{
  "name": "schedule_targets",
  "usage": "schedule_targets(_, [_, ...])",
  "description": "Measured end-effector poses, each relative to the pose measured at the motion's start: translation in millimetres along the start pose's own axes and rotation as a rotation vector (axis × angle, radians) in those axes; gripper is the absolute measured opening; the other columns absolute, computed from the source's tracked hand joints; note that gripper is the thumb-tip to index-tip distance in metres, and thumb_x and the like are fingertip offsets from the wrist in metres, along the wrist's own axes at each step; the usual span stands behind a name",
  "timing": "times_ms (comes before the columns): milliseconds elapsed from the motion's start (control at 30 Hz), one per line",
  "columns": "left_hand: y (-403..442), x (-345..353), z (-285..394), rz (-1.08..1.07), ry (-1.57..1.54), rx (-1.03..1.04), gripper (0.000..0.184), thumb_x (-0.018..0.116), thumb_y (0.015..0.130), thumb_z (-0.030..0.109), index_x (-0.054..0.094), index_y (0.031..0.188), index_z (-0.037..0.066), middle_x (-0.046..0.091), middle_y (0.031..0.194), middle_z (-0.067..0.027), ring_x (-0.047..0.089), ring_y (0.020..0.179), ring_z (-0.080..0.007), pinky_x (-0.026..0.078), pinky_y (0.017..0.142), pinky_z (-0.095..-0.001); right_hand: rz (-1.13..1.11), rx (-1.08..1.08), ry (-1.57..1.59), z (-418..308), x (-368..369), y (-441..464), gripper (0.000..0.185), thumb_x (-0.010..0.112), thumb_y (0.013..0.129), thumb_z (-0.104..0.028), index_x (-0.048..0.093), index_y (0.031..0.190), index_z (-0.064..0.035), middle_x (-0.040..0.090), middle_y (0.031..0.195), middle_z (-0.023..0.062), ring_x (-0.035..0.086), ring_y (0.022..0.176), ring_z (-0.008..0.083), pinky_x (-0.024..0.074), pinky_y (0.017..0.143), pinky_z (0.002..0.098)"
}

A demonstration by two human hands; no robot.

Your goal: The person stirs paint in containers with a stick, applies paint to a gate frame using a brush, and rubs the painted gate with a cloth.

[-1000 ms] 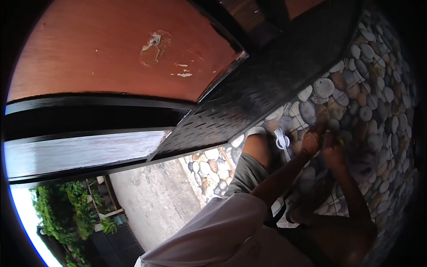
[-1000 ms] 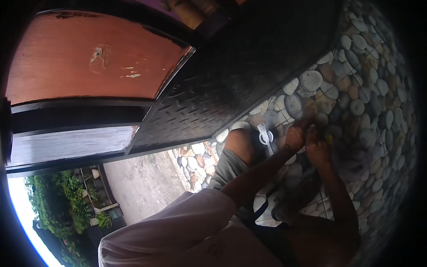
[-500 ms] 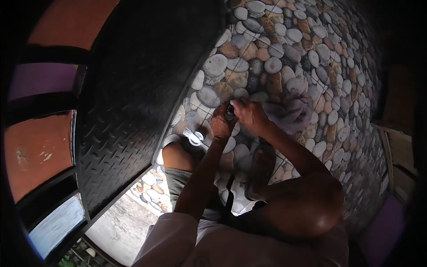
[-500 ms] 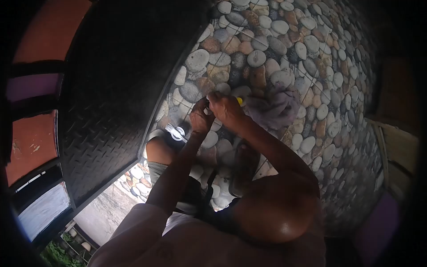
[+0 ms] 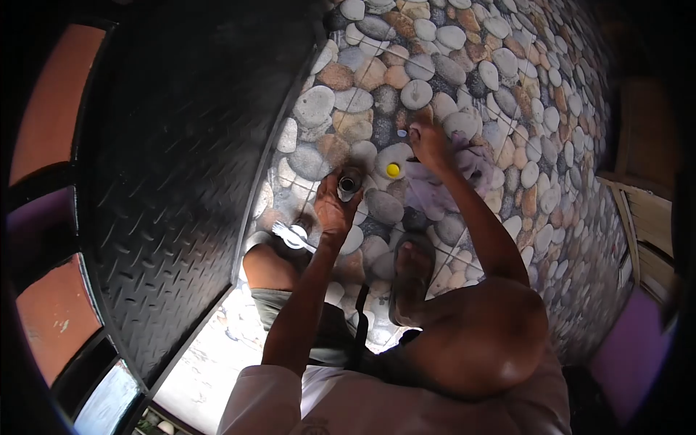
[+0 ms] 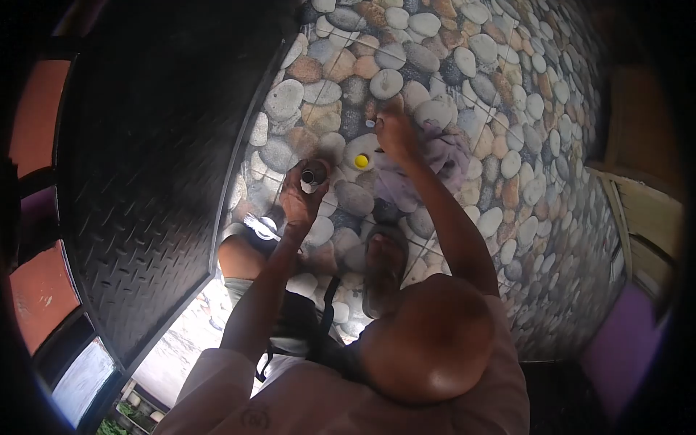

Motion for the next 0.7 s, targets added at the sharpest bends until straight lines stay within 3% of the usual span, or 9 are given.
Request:
schedule_targets(133, [1.8, 2.0, -4.2, -0.043, -0.098, -0.077, 0.062, 0.083, 0.066, 0.022, 0.055, 0.119, 0.006, 0.063, 0.112, -0.0151, 0.062, 0.103, -0.0314, 0.05, 0.087, -0.0387, -0.071, -0.113, -0.048, -22.9, -33.0, -44.9, 0.02, 0.067, 0.077, -0.016, 0.065, 0.089, -0.001, 0.066, 0.081, 0.0195, 0.065, 0.076, 0.0342, 0.0503, 0.069, 0.0431])
schedule_targets(200, [2.7, 0.9, -3.1, -0.03, -0.081, -0.041, 0.06, 0.083, 0.066, 0.022, 0.057, 0.117, 0.006, 0.064, 0.109, -0.0142, 0.063, 0.102, -0.0306, 0.05, 0.086, -0.0388, 0.029, -0.29, -0.315, -33.4, -37.1, -70.3, 0.027, 0.072, 0.067, -0.026, 0.065, 0.082, -0.0047, 0.06, 0.085, 0.0149, 0.058, 0.09, 0.0335, 0.047, 0.079, 0.0427])
schedule_targets(333, [-2.2, -8.3, 5.2, -0.029, -0.041, 0.043, 0.058, 0.082, 0.064, 0.018, 0.057, 0.116, 0.01, 0.064, 0.103, -0.0136, 0.062, 0.099, -0.0322, 0.05, 0.085, -0.0393, -0.078, -0.214, -0.397, 4.3, -12.6, -108.2, 0.03, 0.075, 0.063, -0.026, 0.064, 0.083, -0.0065, 0.061, 0.085, 0.0133, 0.056, 0.096, 0.0325, 0.0462, 0.082, 0.0437])
schedule_targets(400, [-9.4, -17.7, 13.1, -0.04, -0.109, 0.078, 0.059, 0.083, 0.062, 0.021, 0.058, 0.114, 0.01, 0.064, 0.1, -0.0128, 0.062, 0.098, -0.0303, 0.051, 0.083, -0.0378, -0.162, 0.04, -0.158, 13.9, -19.3, -114.2, 0.029, 0.074, 0.066, -0.022, 0.063, 0.088, -0.0057, 0.061, 0.085, 0.0126, 0.058, 0.087, 0.0317, 0.047, 0.078, 0.0398])
schedule_targets(433, [-12.5, -24.2, 19.1, -0.039, -0.116, 0.089, 0.059, 0.083, 0.062, 0.021, 0.058, 0.114, 0.01, 0.064, 0.1, -0.0128, 0.062, 0.098, -0.0303, 0.051, 0.083, -0.0378, -0.151, 0.04, -0.166, 13.1, -26.9, -115.4, 0.029, 0.074, 0.066, -0.022, 0.063, 0.088, -0.0057, 0.061, 0.085, 0.0126, 0.058, 0.087, 0.0317, 0.047, 0.078, 0.0398])
schedule_targets(500, [-20.9, -36.0, 34.1, -0.117, -0.18, 0.101, 0.052, 0.083, 0.064, 0.022, 0.061, 0.108, 0.008, 0.063, 0.1, -0.0122, 0.063, 0.093, -0.0299, 0.051, 0.082, -0.0378, -0.272, 0.309, 0.24, 17.6, -39.6, -119.4, 0.025, 0.07, 0.073, -0.018, 0.06, 0.09, -0.004, 0.06, 0.084, 0.0124, 0.057, 0.075, 0.026, 0.0464, 0.072, 0.034])
schedule_targets(533, [-24.7, -42.5, 41.9, -0.115, -0.193, 0.112, 0.052, 0.083, 0.064, 0.022, 0.061, 0.108, 0.008, 0.063, 0.1, -0.0122, 0.063, 0.093, -0.0299, 0.051, 0.082, -0.0378, -0.261, 0.308, 0.227, 13.9, -50.0, -119.4, 0.025, 0.07, 0.073, -0.018, 0.06, 0.09, -0.004, 0.06, 0.084, 0.0124, 0.057, 0.075, 0.026, 0.0464, 0.072, 0.034])
schedule_targets(600, [-31.8, -52.7, 57.9, -0.176, -0.294, 0.149, 0.051, 0.083, 0.063, 0.019, 0.061, 0.107, 0.007, 0.063, 0.098, -0.0116, 0.063, 0.091, -0.0282, 0.051, 0.082, -0.037, -0.178, 0.382, 0.415, 5.2, -73.6, -117.3, 0.02, 0.065, 0.079, -0.016, 0.058, 0.091, -0.0025, 0.056, 0.08, 0.0088, 0.053, 0.069, 0.0163, 0.0443, 0.067, 0.0284])
schedule_targets(700, [-37.9, -70.8, 85.2, -0.236, -0.351, 0.179, 0.055, 0.083, 0.06, 0.017, 0.061, 0.109, 0.007, 0.062, 0.099, -0.0107, 0.061, 0.092, -0.026, 0.05, 0.083, -0.0354, -0.149, 0.399, 0.598, 0.3, -99.2, -117.7, 0.013, 0.061, 0.081, -0.011, 0.057, 0.091, -0.0029, 0.052, 0.08, 0.0035, 0.049, 0.074, 0.0095, 0.0435, 0.067, 0.0269])
Point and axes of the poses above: each hand's wrist, its own y-axis towards the middle knuckle, its own x-axis out of the palm, z = x × y, the point moved 4 cm from there along y, towards the middle knuckle
